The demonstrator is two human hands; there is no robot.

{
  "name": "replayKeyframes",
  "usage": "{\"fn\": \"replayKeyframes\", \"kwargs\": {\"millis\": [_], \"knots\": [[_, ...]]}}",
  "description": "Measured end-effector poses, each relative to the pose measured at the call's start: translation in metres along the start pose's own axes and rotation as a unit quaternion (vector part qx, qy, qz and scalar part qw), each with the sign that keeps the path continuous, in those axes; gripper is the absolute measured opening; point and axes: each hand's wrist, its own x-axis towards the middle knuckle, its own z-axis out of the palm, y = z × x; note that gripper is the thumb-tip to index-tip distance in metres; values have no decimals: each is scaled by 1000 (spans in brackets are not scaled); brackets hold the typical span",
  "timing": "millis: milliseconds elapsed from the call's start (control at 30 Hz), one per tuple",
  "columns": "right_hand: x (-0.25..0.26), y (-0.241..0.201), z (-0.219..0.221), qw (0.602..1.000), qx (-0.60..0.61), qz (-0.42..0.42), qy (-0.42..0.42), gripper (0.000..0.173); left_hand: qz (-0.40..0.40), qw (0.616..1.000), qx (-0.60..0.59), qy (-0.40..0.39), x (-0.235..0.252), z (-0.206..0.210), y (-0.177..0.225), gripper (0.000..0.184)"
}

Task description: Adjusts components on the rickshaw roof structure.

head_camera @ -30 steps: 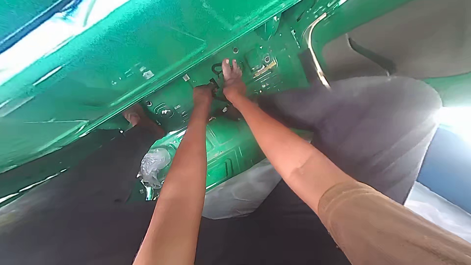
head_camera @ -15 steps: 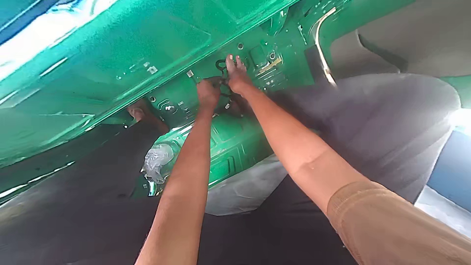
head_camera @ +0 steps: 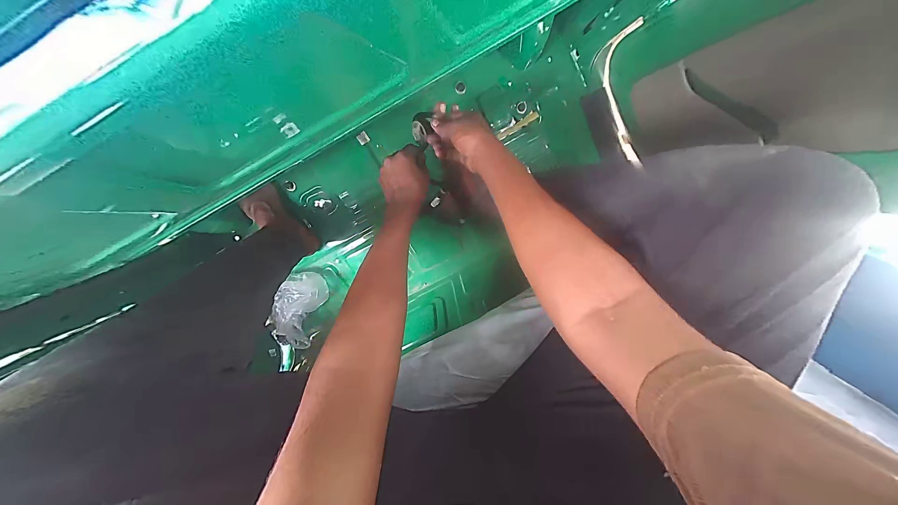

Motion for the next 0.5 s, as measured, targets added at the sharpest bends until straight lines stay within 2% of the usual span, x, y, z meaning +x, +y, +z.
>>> {"fn": "replayKeyframes", "kwargs": {"millis": [33,100,167,233,267,300,333,367,433,467,500], "knots": [[0,-3,5,999,26,-15,-23,26,-11,1000,-10,-3,2,0,0,34],[3,-5,12,998,5,-33,-49,22,-36,998,-48,-8,6,0,-3,41],[5,-2,9,997,-48,-56,2,20,-78,990,-112,-21,16,0,-6,52],[3,13,3,974,-189,-80,92,35,-123,977,-165,-63,24,-1,-10,52],[2,19,-2,949,-291,-94,83,45,-141,965,-204,-82,26,-2,-11,49],[5,24,-6,909,-399,-116,40,62,-157,950,-253,-96,27,-2,-10,44],[11,31,-6,883,-445,-149,17,77,-178,931,-302,-107,26,-3,-8,39],[16,39,-4,884,-431,-178,14,79,-202,913,-336,-115,24,-4,-6,35],[21,51,4,919,-344,-192,24,56,-248,889,-362,-134,20,-9,-3,33],[25,50,6,917,-352,-186,29,61,-255,885,-366,-137,22,-11,-3,34],[28,48,8,907,-381,-177,29,77,-248,887,-363,-140,22,-11,-5,37]]}}
